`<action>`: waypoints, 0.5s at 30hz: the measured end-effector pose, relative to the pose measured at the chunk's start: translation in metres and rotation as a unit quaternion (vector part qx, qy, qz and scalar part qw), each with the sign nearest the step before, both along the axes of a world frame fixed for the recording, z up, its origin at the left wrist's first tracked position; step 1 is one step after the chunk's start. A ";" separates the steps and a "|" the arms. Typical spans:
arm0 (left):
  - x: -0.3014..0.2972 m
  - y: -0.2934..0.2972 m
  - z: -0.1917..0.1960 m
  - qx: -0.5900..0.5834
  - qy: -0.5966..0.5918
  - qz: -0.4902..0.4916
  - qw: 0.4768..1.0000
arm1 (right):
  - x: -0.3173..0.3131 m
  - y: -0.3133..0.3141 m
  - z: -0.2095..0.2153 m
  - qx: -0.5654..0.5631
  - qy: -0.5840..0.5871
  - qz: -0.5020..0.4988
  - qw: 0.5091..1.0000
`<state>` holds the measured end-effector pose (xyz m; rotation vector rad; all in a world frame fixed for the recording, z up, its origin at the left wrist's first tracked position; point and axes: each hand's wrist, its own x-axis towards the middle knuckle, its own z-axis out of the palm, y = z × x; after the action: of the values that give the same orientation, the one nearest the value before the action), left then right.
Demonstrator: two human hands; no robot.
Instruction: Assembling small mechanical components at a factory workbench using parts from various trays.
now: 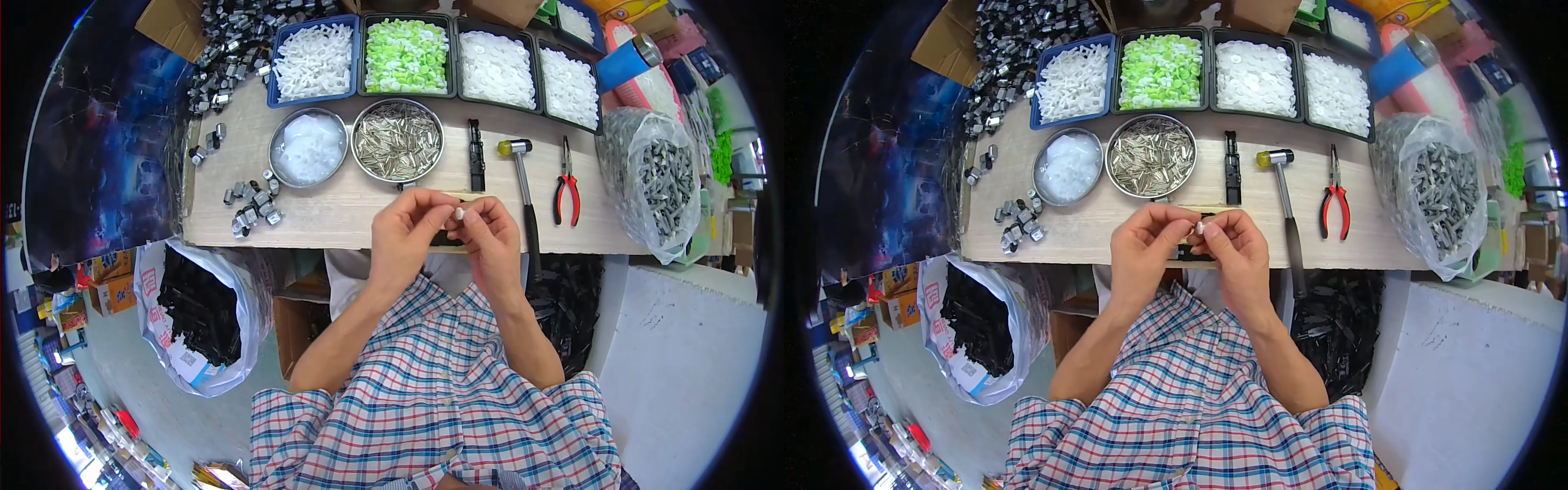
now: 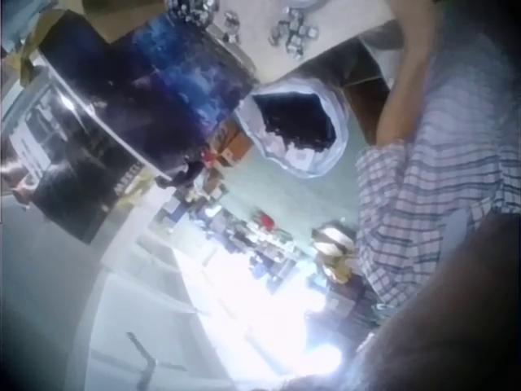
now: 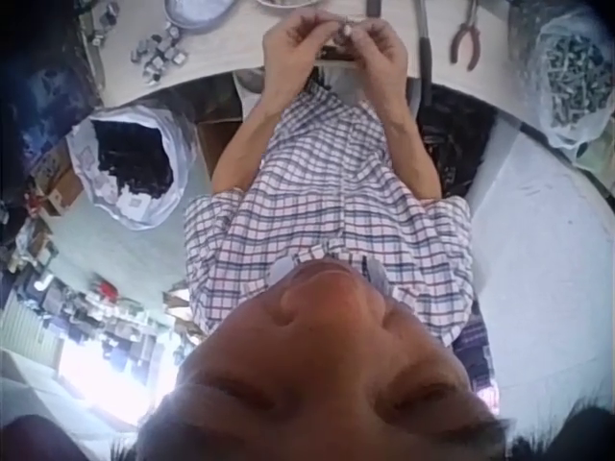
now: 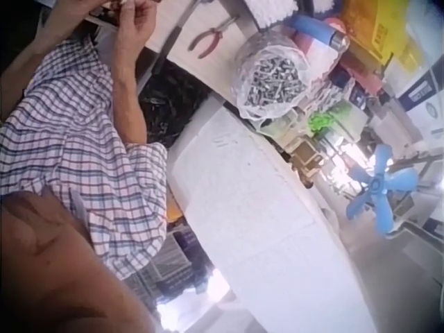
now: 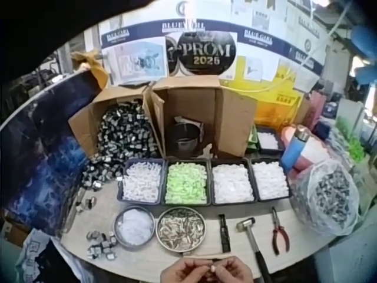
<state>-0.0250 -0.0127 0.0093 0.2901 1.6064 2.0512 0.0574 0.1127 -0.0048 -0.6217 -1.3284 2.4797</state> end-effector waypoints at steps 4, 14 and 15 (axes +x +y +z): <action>0.023 -0.002 -0.006 0.036 -0.049 0.038 0.997 | 0.007 -0.011 0.004 -0.090 -0.010 -0.004 0.996; 0.025 -0.015 -0.011 0.044 -0.061 0.041 0.996 | 0.012 -0.024 0.002 -0.038 -0.015 -0.025 0.999; 0.021 -0.021 -0.011 0.043 -0.061 0.043 0.996 | 0.016 -0.021 0.000 0.127 -0.028 0.006 0.991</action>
<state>-0.0035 -0.0340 -0.0015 0.1260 1.4846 2.1612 0.0731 0.0914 -0.0051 -0.6271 -1.6392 2.2628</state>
